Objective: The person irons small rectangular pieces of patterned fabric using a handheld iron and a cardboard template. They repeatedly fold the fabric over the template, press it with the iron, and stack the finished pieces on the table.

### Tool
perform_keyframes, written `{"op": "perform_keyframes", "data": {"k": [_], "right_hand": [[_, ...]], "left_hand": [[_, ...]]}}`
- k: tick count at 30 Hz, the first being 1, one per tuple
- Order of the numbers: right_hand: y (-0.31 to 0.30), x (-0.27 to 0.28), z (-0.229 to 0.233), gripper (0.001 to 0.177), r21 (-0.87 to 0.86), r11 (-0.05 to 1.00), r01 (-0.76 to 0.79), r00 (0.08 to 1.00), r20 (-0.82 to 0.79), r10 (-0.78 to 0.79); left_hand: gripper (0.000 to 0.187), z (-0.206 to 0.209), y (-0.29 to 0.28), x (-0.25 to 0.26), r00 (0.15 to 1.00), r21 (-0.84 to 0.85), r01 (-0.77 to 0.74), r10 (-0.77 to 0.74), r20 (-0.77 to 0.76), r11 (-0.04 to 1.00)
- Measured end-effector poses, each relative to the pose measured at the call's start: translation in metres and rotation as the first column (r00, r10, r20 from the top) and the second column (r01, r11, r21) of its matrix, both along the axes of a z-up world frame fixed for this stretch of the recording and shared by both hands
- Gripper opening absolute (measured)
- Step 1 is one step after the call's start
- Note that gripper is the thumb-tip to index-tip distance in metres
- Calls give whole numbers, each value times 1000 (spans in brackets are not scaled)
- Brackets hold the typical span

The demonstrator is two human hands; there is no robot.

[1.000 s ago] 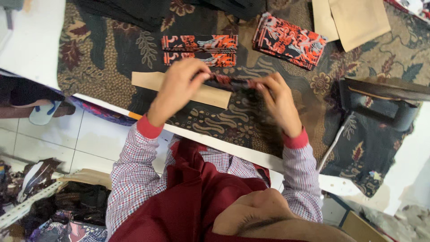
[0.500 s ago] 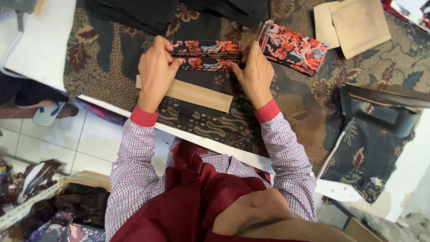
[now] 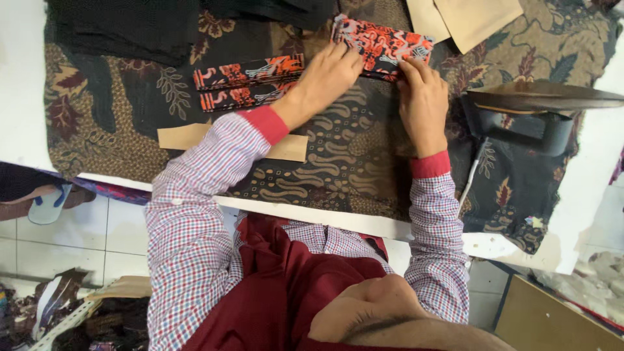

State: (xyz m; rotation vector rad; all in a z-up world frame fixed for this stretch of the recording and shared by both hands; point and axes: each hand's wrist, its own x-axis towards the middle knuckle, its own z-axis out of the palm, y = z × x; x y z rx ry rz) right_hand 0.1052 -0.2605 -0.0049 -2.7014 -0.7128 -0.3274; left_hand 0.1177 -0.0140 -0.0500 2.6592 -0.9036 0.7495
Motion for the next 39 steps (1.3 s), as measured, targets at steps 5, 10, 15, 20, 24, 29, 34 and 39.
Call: {"op": "perform_keyframes", "data": {"k": [5, 10, 15, 20, 24, 29, 34, 39], "right_hand": [[-11, -2, -1, 36, 43, 999, -26, 998, -61, 29], [-10, 3, 2, 35, 30, 999, -15, 993, -118, 19], [-7, 6, 4, 38, 16, 1000, -17, 998, -55, 18], [-4, 13, 7, 27, 26, 998, 53, 998, 27, -54], [-6, -3, 23, 18, 25, 992, 127, 959, 254, -129], [-13, -95, 40, 31, 94, 982, 162, 985, 42, -166], [-5, -155, 32, 32, 175, 981, 90, 991, -112, -71], [-6, -178, 25, 32, 197, 974, 108, 986, -146, -80]], "left_hand": [[7, -31, -5, 18, 998, 90, 33, -28, -54, 995], [19, -27, 1, 30, 989, 33, 49, -44, -138, 998], [8, -4, 10, 40, 959, -195, 62, -112, -259, 979], [5, 32, 11, 44, 981, -246, 86, -125, -147, 965], [10, 62, 13, 14, 993, -144, 106, -98, 62, 984], [17, 79, 28, -83, 991, -62, 135, -134, 10, 989], [31, 81, 60, -148, 874, -311, 22, -169, -456, 950], [62, 85, 103, -172, 812, -67, -275, 194, -551, 959]]}}
